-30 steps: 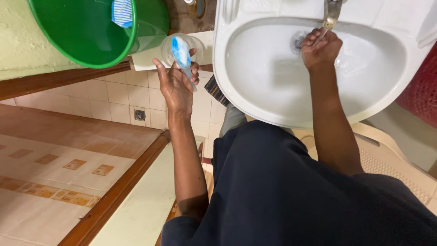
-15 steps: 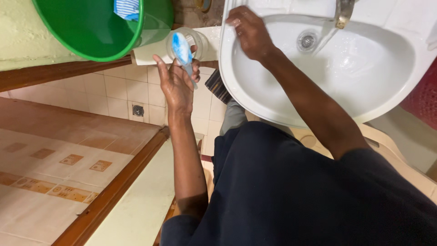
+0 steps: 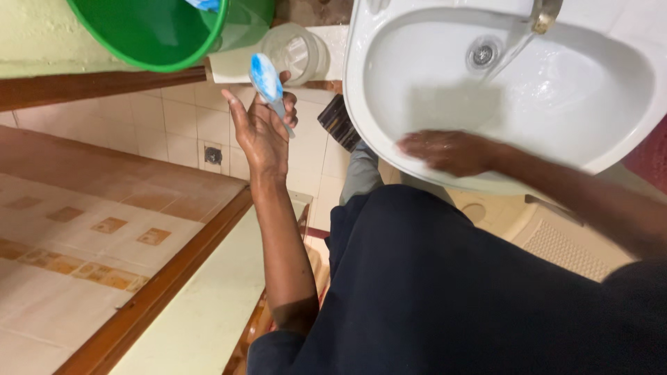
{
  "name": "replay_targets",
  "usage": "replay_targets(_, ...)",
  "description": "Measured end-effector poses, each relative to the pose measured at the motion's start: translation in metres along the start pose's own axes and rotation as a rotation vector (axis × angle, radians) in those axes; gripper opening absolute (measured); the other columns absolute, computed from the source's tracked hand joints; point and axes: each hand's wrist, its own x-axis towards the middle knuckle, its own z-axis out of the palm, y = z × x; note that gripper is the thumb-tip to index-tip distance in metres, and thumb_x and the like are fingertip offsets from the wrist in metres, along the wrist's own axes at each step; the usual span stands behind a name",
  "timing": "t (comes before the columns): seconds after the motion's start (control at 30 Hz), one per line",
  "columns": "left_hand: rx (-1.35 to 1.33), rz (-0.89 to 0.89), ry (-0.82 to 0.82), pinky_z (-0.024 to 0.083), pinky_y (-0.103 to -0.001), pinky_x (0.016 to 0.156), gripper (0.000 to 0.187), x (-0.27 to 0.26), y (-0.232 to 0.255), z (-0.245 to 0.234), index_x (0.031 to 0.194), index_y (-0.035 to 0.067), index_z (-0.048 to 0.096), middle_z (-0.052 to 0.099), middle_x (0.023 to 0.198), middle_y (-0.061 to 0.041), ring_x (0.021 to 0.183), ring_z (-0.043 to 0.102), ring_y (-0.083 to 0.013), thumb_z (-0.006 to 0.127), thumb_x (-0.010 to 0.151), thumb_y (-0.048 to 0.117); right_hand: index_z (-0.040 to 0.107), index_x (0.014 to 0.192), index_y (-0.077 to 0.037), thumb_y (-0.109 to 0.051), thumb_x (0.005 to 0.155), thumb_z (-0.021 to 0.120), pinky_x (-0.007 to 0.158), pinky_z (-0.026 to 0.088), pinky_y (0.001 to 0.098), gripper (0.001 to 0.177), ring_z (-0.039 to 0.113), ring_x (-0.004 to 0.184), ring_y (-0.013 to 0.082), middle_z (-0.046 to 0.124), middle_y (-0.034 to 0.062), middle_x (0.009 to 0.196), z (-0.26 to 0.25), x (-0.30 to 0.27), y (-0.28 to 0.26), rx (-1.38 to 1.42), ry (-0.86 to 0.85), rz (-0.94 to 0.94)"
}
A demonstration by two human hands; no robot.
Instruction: The person scrubs the interior of a bathroom sink using a small brush and then rinses their hands and the brush under a running faucet.
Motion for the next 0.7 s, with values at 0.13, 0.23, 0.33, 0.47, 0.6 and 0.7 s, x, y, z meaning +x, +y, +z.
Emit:
replay_targets(0.13, -0.022, -0.01, 0.009, 0.037, -0.028, 0.073, 0.102, -0.01, 0.0, 0.0, 0.138, -0.009, 0.057, 0.055, 0.085, -0.008, 0.077, 0.045, -0.0161, 0.021, 0.099, 0.078, 0.037, 0.156, 0.001, -0.014, 0.089, 0.049, 0.123, 0.028, 0.039, 0.069, 0.036, 0.148, 0.0261, 0.041, 0.0176, 0.158, -0.028, -0.086, 0.063, -0.825, -0.424, 0.332)
replay_targets(0.23, 0.004, 0.005, 0.031, 0.038, -0.028, 0.073, 0.101, -0.016, -0.005, 0.002, 0.137, -0.009, 0.057, 0.056, 0.086, -0.008, 0.076, 0.045, -0.0164, 0.022, 0.099, 0.077, 0.059, 0.131, 0.002, -0.007, 0.111, 0.043, 0.107, 0.049, 0.0477, 0.027, 0.059, 0.123, 0.0349, 0.063, 0.0239, 0.133, -0.03, -0.101, 0.108, 0.128, 0.566, 0.756)
replay_targets(0.33, 0.034, 0.008, 0.036, 0.037, -0.029, 0.072, 0.101, -0.027, -0.012, 0.01, 0.137, -0.01, 0.058, 0.056, 0.086, -0.008, 0.077, 0.046, -0.0165, 0.023, 0.1, 0.077, 0.065, 0.114, 0.006, -0.005, 0.119, 0.058, 0.085, 0.057, 0.0363, 0.014, 0.065, 0.09, 0.0238, 0.062, 0.0167, 0.102, -0.044, -0.066, 0.15, 1.199, 1.191, 0.524)
replay_targets(0.47, 0.021, 0.005, 0.112, 0.041, -0.031, 0.073, 0.093, -0.035, -0.016, 0.025, 0.132, -0.007, 0.053, 0.059, 0.089, -0.01, 0.08, 0.051, -0.0186, 0.026, 0.097, 0.075, 0.066, 0.11, -0.007, -0.014, 0.082, 0.076, 0.066, 0.049, 0.0236, 0.031, 0.059, 0.078, 0.0109, 0.069, 0.0071, 0.105, -0.039, -0.021, 0.13, 1.481, 0.966, 0.19)
replay_targets(0.6, -0.03, -0.028, 0.031, 0.039, -0.029, 0.074, 0.101, -0.03, -0.009, 0.023, 0.135, -0.011, 0.057, 0.058, 0.09, -0.009, 0.078, 0.048, -0.0173, 0.024, 0.097, 0.077, 0.054, 0.077, -0.015, -0.033, 0.102, 0.072, 0.035, 0.037, 0.0226, 0.036, 0.042, 0.045, 0.0057, 0.051, -0.0013, 0.06, -0.026, 0.002, 0.136, 1.64, 1.112, 0.374)
replay_targets(0.7, 0.006, -0.021, -0.041, 0.039, -0.028, 0.073, 0.103, -0.023, -0.01, 0.015, 0.136, -0.011, 0.058, 0.056, 0.086, -0.009, 0.076, 0.047, -0.0162, 0.024, 0.098, 0.079, 0.052, 0.088, -0.011, -0.019, 0.101, 0.063, 0.046, 0.039, 0.0253, 0.018, 0.043, 0.054, 0.0079, 0.05, -0.001, 0.071, -0.021, -0.021, 0.136, 1.569, 1.089, 0.649)
